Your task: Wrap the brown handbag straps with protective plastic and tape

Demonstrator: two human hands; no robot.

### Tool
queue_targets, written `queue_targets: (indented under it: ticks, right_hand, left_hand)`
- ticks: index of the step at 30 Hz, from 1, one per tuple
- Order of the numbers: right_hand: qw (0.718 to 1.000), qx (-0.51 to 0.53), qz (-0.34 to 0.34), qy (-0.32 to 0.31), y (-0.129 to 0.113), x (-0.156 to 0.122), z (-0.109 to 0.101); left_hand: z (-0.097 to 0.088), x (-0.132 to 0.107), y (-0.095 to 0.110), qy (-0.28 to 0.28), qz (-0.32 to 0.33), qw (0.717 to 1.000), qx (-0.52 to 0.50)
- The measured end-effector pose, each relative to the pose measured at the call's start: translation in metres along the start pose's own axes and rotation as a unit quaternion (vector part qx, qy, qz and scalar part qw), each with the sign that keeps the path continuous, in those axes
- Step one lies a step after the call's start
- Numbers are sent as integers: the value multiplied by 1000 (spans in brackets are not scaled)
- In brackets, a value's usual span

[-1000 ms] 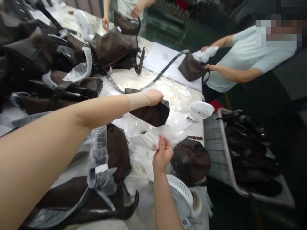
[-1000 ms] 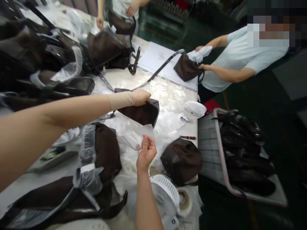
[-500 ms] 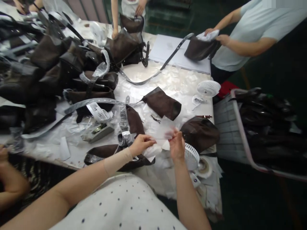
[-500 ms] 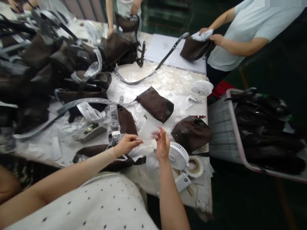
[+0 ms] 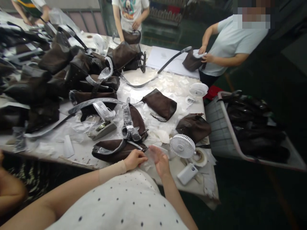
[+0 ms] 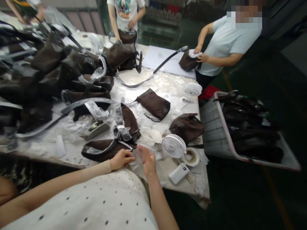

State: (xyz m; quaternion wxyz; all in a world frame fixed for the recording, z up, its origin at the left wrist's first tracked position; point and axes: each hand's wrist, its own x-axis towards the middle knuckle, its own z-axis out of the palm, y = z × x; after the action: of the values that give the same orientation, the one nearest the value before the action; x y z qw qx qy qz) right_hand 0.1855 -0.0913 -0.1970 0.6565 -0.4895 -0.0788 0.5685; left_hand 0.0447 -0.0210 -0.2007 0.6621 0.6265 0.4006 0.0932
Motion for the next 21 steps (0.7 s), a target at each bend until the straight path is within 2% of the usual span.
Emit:
queue_targets:
  ticks: [2, 3, 7, 9, 11, 12, 14, 16, 17, 19, 21]
  right_hand:
    - [1000, 1, 15, -13, 11, -10, 1]
    - [1000, 0, 13, 1, 17, -14, 1]
    - [987, 37, -60, 146, 30, -22, -9]
    - [968, 51, -115, 217, 21, -20, -26]
    - [946, 58, -166, 273, 6, -17, -50]
    - [937, 64, -184, 291, -2, -16, -62]
    - [925, 82, -202, 310, -14, -14, -84]
    - [927, 104, -194, 304, -18, -13, -98]
    - [929, 115, -187, 298, -17, -12, -102]
    - [933, 128, -173, 287, -10, -11, -103]
    - [939, 128, -159, 277, 1, -10, -97]
  left_hand:
    - [-1, -5, -2, 10, -1, 1000, 15]
    - [-2, -8, -3, 7, -2, 1000, 21]
    - [-15, -18, -14, -22, 2, 999, 43]
    - [-25, -22, -24, 22, -16, 999, 22]
    - [-33, -23, -33, 93, -29, 995, 5]
    - [-35, -22, -36, 123, -11, 992, 17]
    - [-34, -14, -33, 144, 81, 982, 95]
    - [-28, 1, -22, 128, 179, 953, 210]
    - [-23, 11, -15, 110, 200, 937, 266]
    - [-10, 36, 1, 63, 173, 912, 366]
    - [5, 65, 14, -5, 80, 906, 417]
